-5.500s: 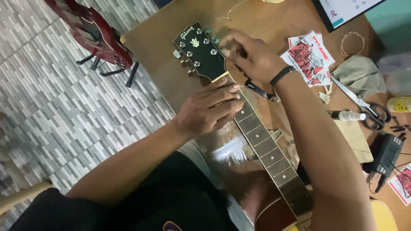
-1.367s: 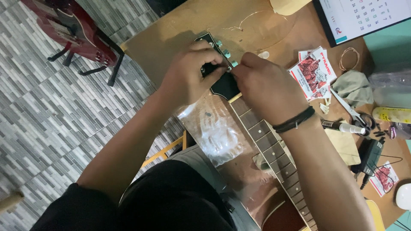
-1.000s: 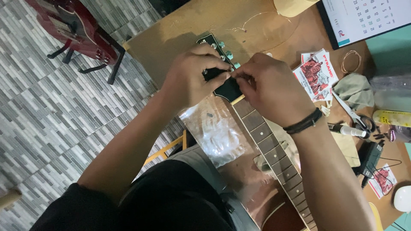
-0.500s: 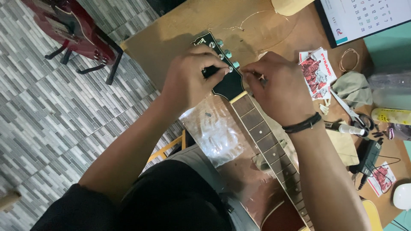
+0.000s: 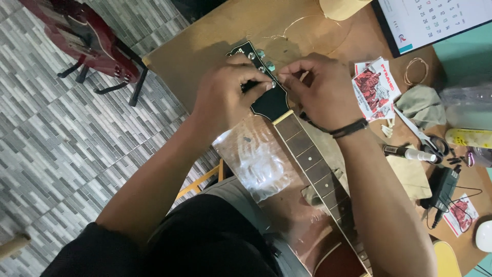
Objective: The person replaces a guitar string by threading it through the tuning peg, winding it, and securing it. They then open a new package of guitar strings to prepare for the next step.
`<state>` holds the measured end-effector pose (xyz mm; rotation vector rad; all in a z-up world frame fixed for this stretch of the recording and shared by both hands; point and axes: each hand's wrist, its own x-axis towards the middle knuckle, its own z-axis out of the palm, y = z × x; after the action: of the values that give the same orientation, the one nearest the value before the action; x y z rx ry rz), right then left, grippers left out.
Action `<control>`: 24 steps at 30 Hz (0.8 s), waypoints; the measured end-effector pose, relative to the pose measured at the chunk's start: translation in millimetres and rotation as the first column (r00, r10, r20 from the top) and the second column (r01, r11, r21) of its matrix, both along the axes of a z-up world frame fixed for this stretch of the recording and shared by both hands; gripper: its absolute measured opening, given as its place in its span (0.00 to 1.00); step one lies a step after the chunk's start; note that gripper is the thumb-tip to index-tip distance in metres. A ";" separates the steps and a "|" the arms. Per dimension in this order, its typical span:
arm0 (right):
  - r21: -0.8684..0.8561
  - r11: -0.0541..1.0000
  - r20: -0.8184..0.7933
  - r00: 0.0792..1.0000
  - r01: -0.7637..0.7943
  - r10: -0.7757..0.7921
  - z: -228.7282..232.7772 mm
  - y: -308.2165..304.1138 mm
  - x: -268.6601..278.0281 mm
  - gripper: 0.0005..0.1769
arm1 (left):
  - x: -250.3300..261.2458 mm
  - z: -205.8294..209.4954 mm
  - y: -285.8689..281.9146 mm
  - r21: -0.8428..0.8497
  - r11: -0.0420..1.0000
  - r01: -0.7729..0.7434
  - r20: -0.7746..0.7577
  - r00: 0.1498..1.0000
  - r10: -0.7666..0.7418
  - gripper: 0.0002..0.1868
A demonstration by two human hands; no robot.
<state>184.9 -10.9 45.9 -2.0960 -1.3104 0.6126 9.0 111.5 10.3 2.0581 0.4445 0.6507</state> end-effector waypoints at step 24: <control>0.054 0.994 0.085 0.992 -0.097 0.092 -11.6 0.4 -4.8 0.03 | -3.1 0.8 0.1 0.010 1.000 -0.007 -0.055 0.998 0.007 0.02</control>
<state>180.1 -10.5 34.3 -2.0404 -1.4633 0.5267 5.9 111.6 11.1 2.0886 0.4814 0.6028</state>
